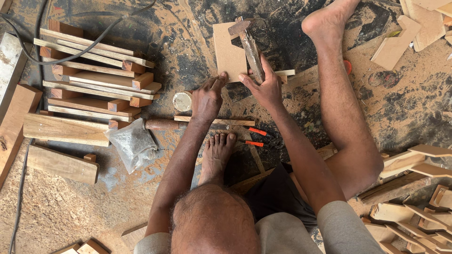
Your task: The person sits on the floor and assembles small wooden pieces by applying glue and hammering nails. They repeatedly pick up parts, apply adhesive, align them, and secure them with a hammer.
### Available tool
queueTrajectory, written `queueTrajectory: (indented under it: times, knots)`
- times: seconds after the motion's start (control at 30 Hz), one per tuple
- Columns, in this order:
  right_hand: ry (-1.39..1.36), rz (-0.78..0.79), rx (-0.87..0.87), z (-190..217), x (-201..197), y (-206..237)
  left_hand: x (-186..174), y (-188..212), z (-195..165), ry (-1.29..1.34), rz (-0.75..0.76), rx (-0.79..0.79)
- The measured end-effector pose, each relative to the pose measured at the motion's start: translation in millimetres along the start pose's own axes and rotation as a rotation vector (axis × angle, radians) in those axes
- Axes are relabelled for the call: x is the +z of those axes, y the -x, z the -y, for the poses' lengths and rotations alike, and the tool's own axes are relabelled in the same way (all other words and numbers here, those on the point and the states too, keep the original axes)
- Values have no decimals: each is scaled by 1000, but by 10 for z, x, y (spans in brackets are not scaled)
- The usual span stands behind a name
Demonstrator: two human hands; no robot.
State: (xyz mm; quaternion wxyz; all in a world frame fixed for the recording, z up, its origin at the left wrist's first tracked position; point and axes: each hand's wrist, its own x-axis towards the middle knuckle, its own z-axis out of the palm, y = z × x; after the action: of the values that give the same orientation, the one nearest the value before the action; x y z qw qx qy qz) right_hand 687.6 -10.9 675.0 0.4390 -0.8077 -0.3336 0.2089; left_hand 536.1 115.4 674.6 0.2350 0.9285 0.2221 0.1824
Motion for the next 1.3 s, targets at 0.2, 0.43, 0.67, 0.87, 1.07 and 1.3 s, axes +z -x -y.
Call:
queueTrajectory:
  times: [0.2, 0.43, 0.67, 0.87, 1.07, 1.3]
  knots:
    - [15, 0, -5, 7, -8, 8, -12, 11, -15, 3, -64, 21]
    - [18, -1, -19, -16, -13, -27, -84, -177, -50, 174, 168, -310]
    - [6, 7, -10, 42, 4, -59, -222, -809, 131, 424, 403, -441]
    - [-16, -13, -30, 74, -1, -81, -274, -1070, 240, 805, 645, -600]
    - [35, -32, -81, 97, 10, -76, -287, -1061, 234, 743, 652, -636]
    - [-2, -124, -233, 29, 17, 42, -250, -989, 236, 678, 616, -572]
